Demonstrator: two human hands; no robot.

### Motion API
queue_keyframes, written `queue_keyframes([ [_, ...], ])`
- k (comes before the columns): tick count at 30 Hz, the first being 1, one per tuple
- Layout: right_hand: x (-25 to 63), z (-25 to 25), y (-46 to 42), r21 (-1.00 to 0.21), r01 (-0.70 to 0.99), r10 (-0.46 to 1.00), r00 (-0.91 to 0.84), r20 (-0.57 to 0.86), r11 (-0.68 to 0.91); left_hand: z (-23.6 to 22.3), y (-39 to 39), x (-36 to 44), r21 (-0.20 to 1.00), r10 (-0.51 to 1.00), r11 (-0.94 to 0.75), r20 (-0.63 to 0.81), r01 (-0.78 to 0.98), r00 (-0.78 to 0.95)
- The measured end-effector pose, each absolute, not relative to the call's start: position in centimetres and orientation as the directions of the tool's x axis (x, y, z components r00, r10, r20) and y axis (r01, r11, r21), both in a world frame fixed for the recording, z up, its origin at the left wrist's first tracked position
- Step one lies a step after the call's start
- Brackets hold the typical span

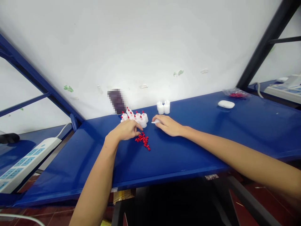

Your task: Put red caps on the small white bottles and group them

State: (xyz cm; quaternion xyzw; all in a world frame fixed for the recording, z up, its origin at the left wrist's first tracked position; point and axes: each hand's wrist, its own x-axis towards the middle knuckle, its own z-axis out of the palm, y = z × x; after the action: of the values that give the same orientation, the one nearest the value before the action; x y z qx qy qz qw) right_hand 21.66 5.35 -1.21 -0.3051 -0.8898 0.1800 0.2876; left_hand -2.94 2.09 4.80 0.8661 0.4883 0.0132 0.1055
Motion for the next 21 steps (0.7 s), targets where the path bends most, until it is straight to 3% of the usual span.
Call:
queue_keyframes([
  [3, 21.6, -1.4, 5.4, -0.469, 0.472, 0.656, -0.641, 0.400, 0.747, 4.2, 2.6, -2.9, 0.224, 0.841, -0.489, -0.135, 0.843, 0.524],
  [7, 21.4, -1.6, 5.3, -0.436, 0.489, 0.650, -0.644, 0.404, 0.755, 4.0, 2.6, -2.3, 0.195, 0.848, -0.495, -0.101, 0.846, 0.520],
  [14, 21.2, -1.2, 4.6, -0.392, 0.451, 0.595, -0.665, 0.452, 0.802, 3.8, 1.6, 0.0, 0.175, 0.746, -0.652, 0.326, 0.738, 0.581],
  [21, 21.6, -1.0, 4.8, -0.444, 0.424, 0.608, -0.639, 0.471, 0.789, 3.1, 1.5, 1.3, 0.177, 0.702, -0.676, 0.452, 0.716, 0.551],
])
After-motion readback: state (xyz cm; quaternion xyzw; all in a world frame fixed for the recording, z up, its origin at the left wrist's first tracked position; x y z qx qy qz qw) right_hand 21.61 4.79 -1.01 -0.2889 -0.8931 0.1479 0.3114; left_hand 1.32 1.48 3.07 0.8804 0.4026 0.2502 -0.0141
